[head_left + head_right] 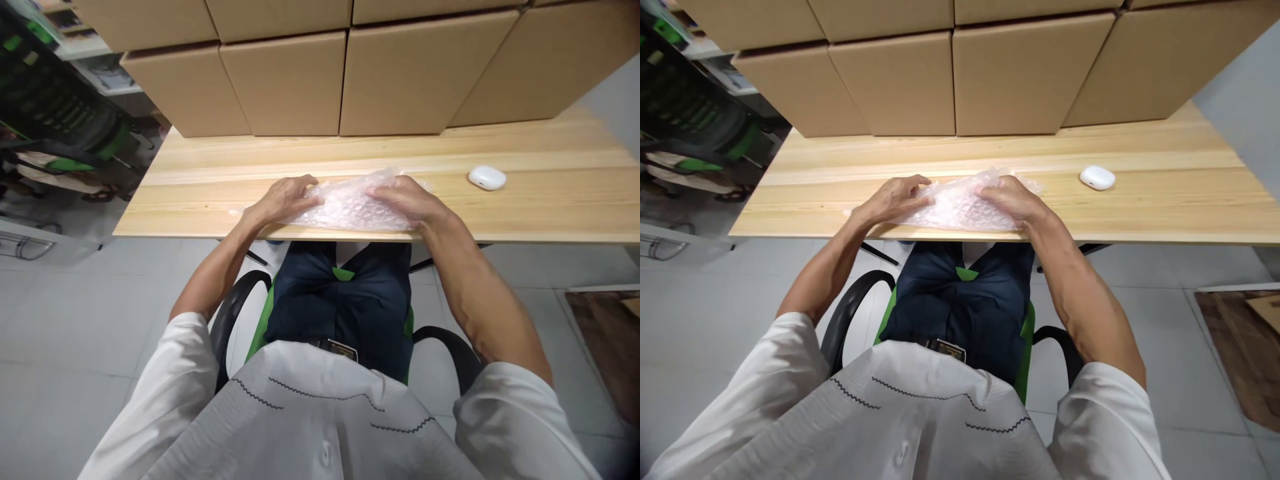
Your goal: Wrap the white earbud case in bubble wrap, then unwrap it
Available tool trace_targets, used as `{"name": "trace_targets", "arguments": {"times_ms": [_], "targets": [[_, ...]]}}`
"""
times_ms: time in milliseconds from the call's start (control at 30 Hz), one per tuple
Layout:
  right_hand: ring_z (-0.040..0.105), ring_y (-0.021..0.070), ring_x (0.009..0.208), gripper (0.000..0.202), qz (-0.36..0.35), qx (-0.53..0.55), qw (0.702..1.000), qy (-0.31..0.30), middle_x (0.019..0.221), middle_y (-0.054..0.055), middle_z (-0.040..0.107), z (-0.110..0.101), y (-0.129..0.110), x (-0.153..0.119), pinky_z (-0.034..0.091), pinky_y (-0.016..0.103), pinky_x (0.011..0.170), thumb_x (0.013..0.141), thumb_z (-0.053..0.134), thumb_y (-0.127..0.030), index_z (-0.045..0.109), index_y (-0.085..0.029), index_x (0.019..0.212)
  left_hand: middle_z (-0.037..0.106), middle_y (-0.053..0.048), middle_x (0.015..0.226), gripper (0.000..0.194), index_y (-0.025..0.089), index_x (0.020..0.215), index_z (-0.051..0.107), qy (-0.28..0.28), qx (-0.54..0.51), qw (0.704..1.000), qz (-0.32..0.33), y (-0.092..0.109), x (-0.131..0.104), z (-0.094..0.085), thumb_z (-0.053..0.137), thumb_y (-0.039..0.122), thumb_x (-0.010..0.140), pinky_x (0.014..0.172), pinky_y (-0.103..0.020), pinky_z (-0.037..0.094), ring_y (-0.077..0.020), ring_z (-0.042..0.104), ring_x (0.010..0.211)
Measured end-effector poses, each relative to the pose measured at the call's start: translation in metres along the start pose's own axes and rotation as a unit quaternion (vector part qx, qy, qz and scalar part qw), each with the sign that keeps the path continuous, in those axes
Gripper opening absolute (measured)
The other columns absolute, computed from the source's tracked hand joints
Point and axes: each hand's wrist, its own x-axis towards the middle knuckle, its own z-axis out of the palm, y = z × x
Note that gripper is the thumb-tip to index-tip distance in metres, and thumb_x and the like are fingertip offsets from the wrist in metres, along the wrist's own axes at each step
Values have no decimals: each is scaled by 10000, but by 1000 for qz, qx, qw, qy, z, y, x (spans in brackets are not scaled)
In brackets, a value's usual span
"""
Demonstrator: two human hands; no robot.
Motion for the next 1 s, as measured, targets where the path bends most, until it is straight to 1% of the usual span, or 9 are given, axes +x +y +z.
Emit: {"name": "trace_targets", "arguments": {"times_ms": [133, 233, 300, 433, 533, 667, 800, 900, 1000], "targets": [[825, 297, 893, 204, -83, -189, 970, 125, 911, 70, 825, -20, -2, 8, 717, 491, 917, 1003, 797, -377, 858, -186, 1040, 792, -66, 963, 301, 186, 1141, 827, -28, -4, 999, -18, -6, 0, -7, 742, 432, 991, 747, -341, 406, -221, 664, 820], [798, 408, 1328, 446, -243, -348, 868, 258, 1383, 161, 853, -11, -1, -13, 605, 677, 1252, 1078, 688, -343, 794, -190, 1483, 728, -30, 850, 135, 209, 932, 741, -28, -12, 999, -20, -4, 3, -7, 756, 343, 923, 704, -345, 352, -190, 586, 745], [672, 426, 1573, 522, -319, -412, 830, 200, 1654, 181, 747, 15, 4, -36, 498, 677, 1391, 1159, 612, -371, 697, -240, 1658, 650, 1, 769, 157, 218, 809, 650, -31, -32, 998, -31, 0, 3, -9, 764, 300, 880, 673, -341, 319, -162, 519, 700], [543, 446, 1733, 711, -414, -470, 779, -28, 1799, 226, 636, 84, 27, -66, 411, 710, 1466, 1139, 688, -298, 535, -145, 1816, 512, 56, 660, 255, 225, 737, 564, -61, -141, 984, -91, 4, -10, -9, 800, 266, 823, 606, -306, 276, -111, 412, 616], [500, 436, 1772, 766, -423, -493, 757, -70, 1841, 289, 564, 109, 49, -66, 409, 697, 1474, 1099, 737, -200, 506, -54, 1814, 539, 74, 639, 325, 231, 791, 581, -93, -304, 935, -159, 0, -27, -4, 903, 267, 764, 549, -262, 305, -91, 452, 556], [583, 420, 1718, 588, -439, -474, 761, -48, 1773, 292, 638, 106, 71, -57, 470, 666, 1449, 1117, 645, -136, 652, -30, 1694, 602, 64, 655, 530, 222, 818, 600, -109, -477, 845, -215, -3, -45, 6, 1085, 288, 617, 522, -223, 437, -87, 560, 541], [711, 385, 1604, 429, -437, -386, 812, -21, 1631, 208, 779, 100, 81, -53, 546, 652, 1400, 1158, 599, -216, 829, -182, 1519, 632, 48, 637, 571, 222, 859, 653, -140, -522, 815, -208, 4, -57, 10, 1141, 371, 605, 464, -236, 492, -106, 586, 485], [775, 360, 1525, 397, -421, -322, 848, -10, 1553, 152, 833, 96, 81, -55, 579, 645, 1373, 1197, 573, -327, 872, -268, 1452, 657, 21, 642, 520, 233, 922, 666, -152, -500, 835, -173, 4, -65, 7, 1057, 532, 756, 488, -301, 568, -155, 638, 482], [805, 337, 1482, 420, -404, -283, 869, -32, 1508, 115, 861, 89, 76, -56, 594, 643, 1359, 1217, 541, -418, 873, -301, 1446, 819, -78, 891, 421, 224, 1124, 705, -18, -352, 931, -100, -7, -70, 4, 829, 592, 962, 660, -387, 687, -225, 794, 699]]}}
